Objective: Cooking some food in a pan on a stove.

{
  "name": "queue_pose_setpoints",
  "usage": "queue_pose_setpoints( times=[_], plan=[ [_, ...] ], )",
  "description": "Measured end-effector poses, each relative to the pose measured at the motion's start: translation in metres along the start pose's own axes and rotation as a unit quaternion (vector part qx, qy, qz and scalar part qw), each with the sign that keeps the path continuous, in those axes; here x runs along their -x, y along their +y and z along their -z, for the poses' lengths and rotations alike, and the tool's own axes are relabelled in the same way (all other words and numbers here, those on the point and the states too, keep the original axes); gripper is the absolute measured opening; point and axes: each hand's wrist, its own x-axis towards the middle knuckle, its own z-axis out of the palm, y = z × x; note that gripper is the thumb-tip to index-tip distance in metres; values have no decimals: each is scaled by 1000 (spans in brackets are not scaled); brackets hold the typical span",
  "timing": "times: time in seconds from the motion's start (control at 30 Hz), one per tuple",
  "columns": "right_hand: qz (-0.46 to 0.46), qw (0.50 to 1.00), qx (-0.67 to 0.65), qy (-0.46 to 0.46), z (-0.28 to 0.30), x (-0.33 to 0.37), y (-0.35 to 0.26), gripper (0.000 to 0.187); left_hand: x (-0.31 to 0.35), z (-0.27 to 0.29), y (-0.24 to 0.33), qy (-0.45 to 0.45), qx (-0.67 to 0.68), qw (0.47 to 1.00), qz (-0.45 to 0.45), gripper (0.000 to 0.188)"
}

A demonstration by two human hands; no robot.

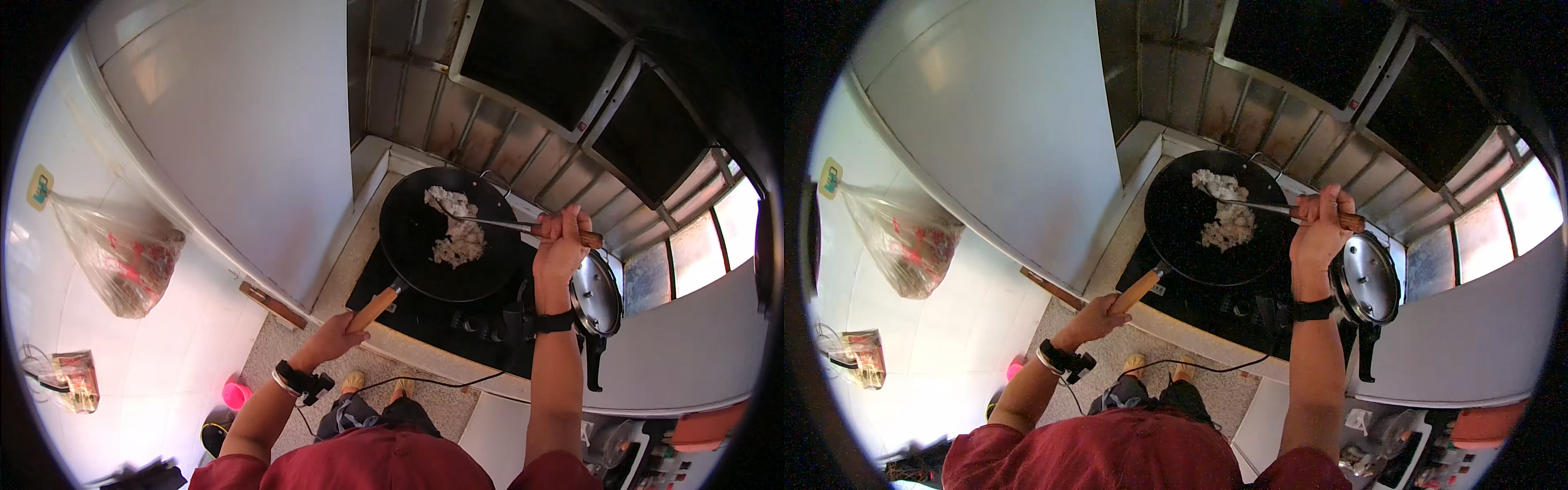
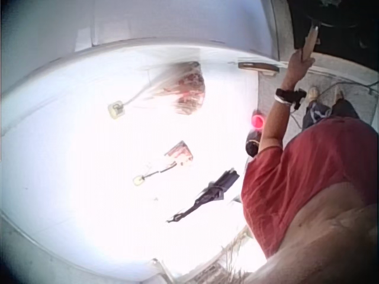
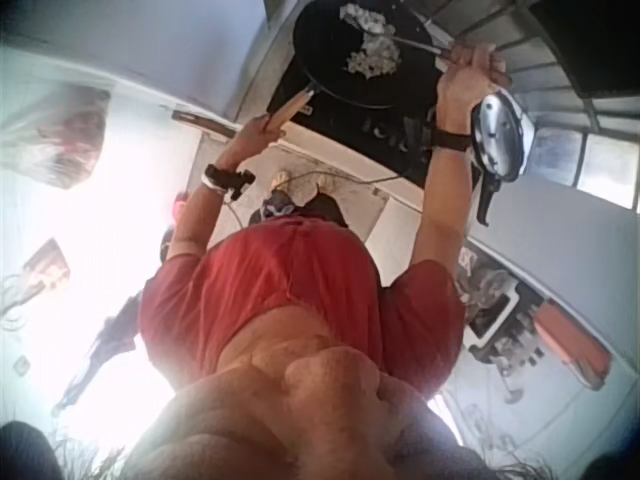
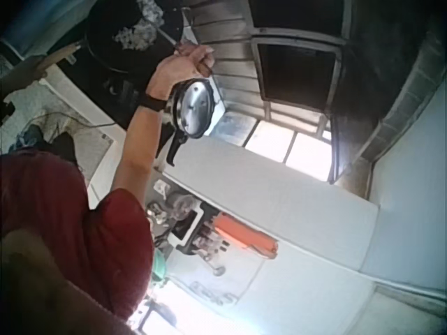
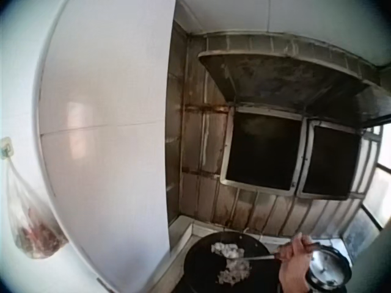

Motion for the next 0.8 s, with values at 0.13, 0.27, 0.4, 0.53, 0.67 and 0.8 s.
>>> queue_pose_setpoints(
  times=[0.13, 0.27, 0.4, 0.53, 0.67, 0.8],
  plan=[
    [26, 990, 98, -100, 16, 27, 30, 13, -1, -2, 3, -12, -4, 1000, 22, 32],
    [-19, 972, 171, -157, -6, 32, 5, 17, 0, -1, 5, -7, 27, 1000, -7, 29],
    [-70, 970, 129, -196, -32, 14, -34, 20, 0, -1, -10, 6, 9, 999, -37, 28],
    [-20, 929, 291, -226, -7, 35, -1, 20, -2, -3, -1, 0, 27, 999, -40, 28],
    [-54, 945, 246, -207, -22, 16, -11, 18, 0, -1, 0, -4, -2, 999, -45, 30],
    [-55, 979, 57, -190, -48, 7, -24, 17, 1, 0, -12, 19, -14, 998, -52, 31]
  ],
)
